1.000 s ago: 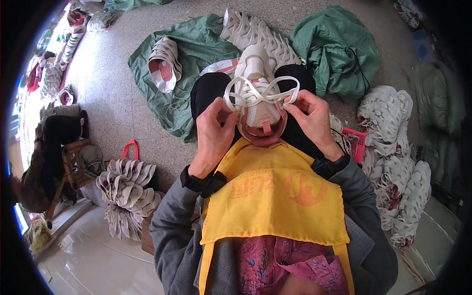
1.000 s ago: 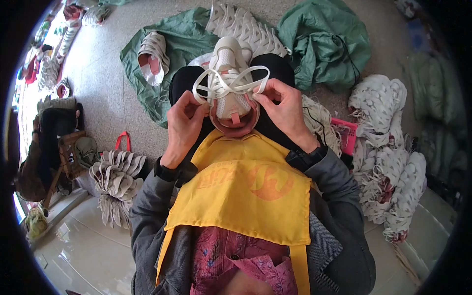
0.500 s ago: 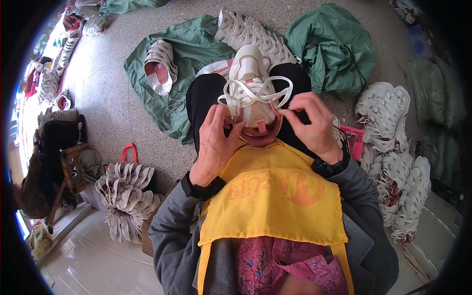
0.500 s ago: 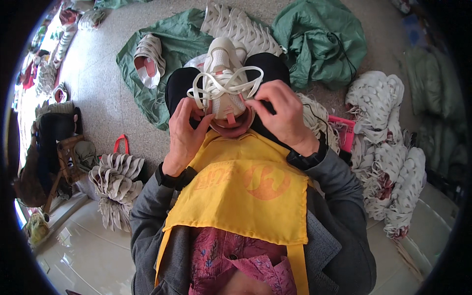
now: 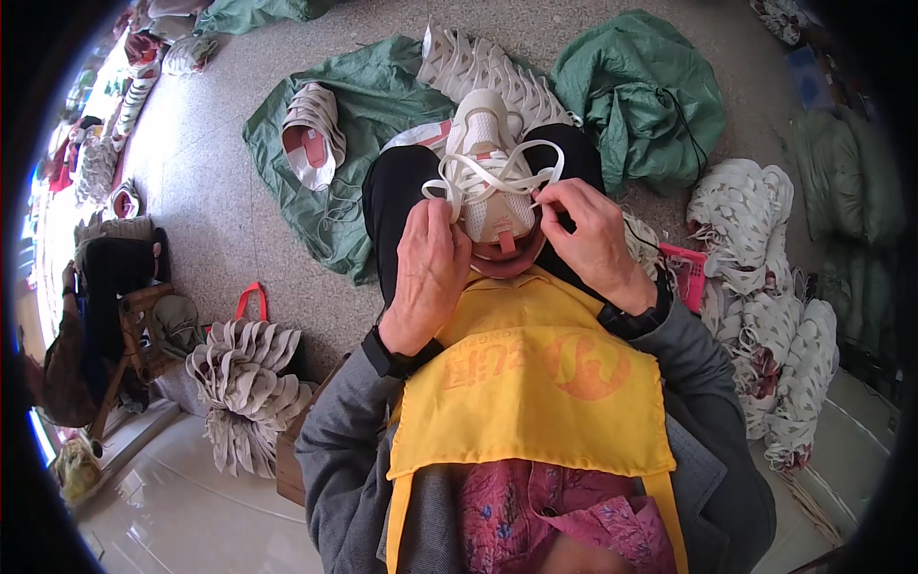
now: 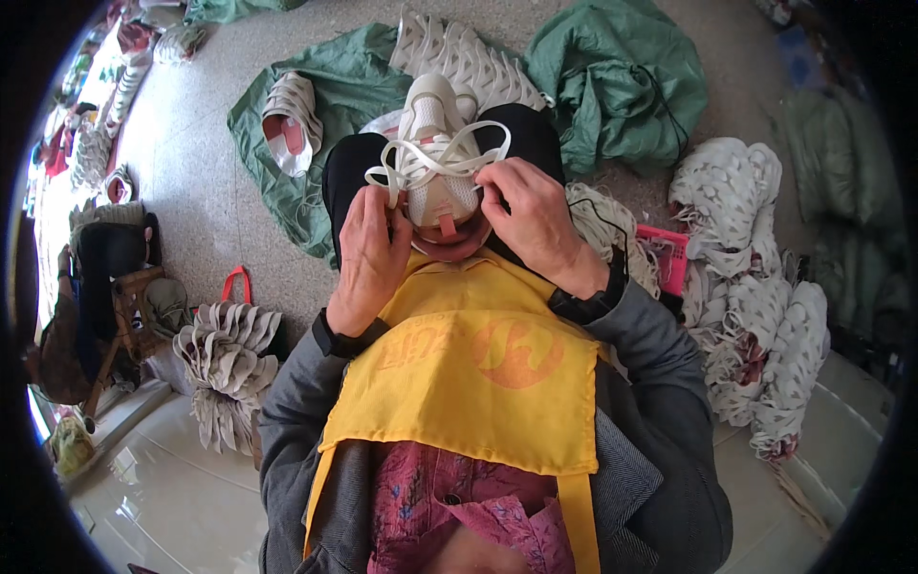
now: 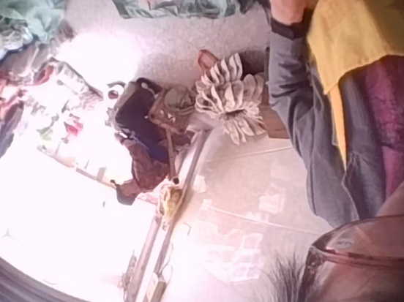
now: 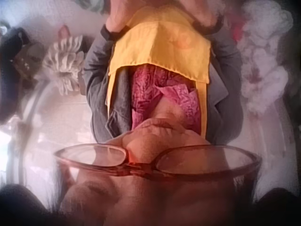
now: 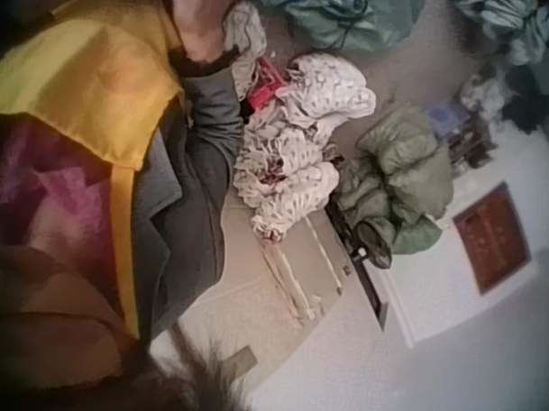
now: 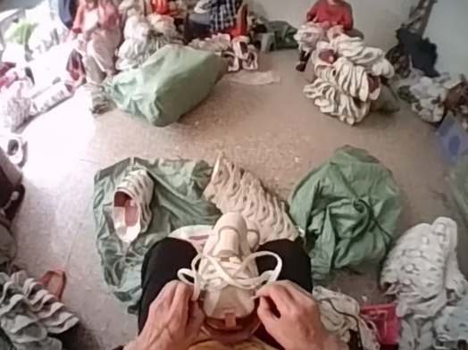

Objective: The recorder is threading and lacing white athletic shoes during the manufacturing process.

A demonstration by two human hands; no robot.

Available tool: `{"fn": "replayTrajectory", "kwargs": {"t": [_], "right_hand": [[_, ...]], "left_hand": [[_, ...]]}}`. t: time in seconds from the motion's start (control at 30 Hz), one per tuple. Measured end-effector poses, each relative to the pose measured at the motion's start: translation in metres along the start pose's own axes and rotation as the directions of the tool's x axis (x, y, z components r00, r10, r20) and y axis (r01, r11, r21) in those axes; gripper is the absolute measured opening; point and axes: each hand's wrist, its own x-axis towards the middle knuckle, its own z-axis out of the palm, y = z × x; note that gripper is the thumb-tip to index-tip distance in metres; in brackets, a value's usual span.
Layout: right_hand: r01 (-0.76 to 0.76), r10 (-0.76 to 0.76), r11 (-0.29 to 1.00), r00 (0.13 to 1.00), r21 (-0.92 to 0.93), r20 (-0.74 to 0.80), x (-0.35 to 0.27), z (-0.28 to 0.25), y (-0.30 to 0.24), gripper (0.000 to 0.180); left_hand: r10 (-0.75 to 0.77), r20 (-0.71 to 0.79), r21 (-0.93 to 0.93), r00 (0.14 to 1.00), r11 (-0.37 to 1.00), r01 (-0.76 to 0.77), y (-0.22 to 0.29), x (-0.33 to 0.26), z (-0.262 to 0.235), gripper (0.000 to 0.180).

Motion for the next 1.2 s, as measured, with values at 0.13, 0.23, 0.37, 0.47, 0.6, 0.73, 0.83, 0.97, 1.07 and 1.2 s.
{"fn": "replayTrajectory", "kwargs": {"t": [0.13, 0.23, 0.37, 0.47, 0.6, 0.73, 0.83, 0.97, 1.07, 1.2], "right_hand": [[0.14, -0.128, 0.98, 0.988, -0.141, 0.091, 0.002, -0.002, -0.002, 0.024], [0.221, -0.147, 0.934, 0.954, -0.28, 0.263, 0.008, -0.008, -0.007, 0.021], [0.321, -0.151, 0.851, 0.908, -0.416, 0.391, 0.023, -0.01, -0.014, 0.014], [0.381, -0.234, 0.834, 0.899, -0.399, 0.371, 0.031, -0.012, -0.011, 0.01], [0.433, -0.37, 0.853, 0.895, -0.291, 0.248, 0.026, -0.005, -0.003, 0.009], [0.439, -0.429, 0.898, 0.865, 0.022, 0.26, 0.017, 0.002, -0.032, 0.015], [0.449, -0.473, 0.881, 0.832, 0.148, 0.29, -0.001, 0.019, -0.04, 0.01], [0.227, -0.283, 0.945, 0.929, 0.238, 0.239, 0.0, 0.03, -0.037, 0.009], [0.205, -0.213, 0.977, 0.955, 0.057, 0.207, 0.009, 0.031, -0.043, 0.011], [0.167, -0.15, 0.983, 0.97, -0.074, 0.191, 0.025, 0.047, -0.042, 0.012]], "left_hand": [[-0.02, 0.013, 0.028, 1.0, 0.999, 0.02, 0.004, 0.002, 0.0, 0.025], [0.02, -0.052, 0.053, 0.998, 0.998, -0.017, 0.002, 0.004, 0.004, 0.025], [-0.082, -0.054, 0.005, 0.995, 0.997, 0.083, 0.002, 0.005, 0.003, 0.024], [-0.16, -0.073, -0.097, 0.984, 0.984, 0.153, -0.002, 0.003, 0.004, 0.024], [-0.213, -0.057, -0.167, 0.975, 0.965, 0.201, 0.003, 0.003, -0.001, 0.025], [-0.216, -0.028, -0.127, 0.976, 0.969, 0.211, 0.003, 0.002, -0.005, 0.026], [-0.197, -0.032, -0.158, 0.98, 0.969, 0.19, 0.001, 0.0, -0.005, 0.026], [-0.192, -0.053, -0.15, 0.98, 0.972, 0.183, 0.0, -0.001, -0.005, 0.026], [-0.209, -0.073, -0.201, 0.975, 0.961, 0.191, 0.0, -0.001, -0.003, 0.026], [-0.201, -0.07, -0.174, 0.977, 0.967, 0.187, 0.002, 0.0, -0.005, 0.028]]}}
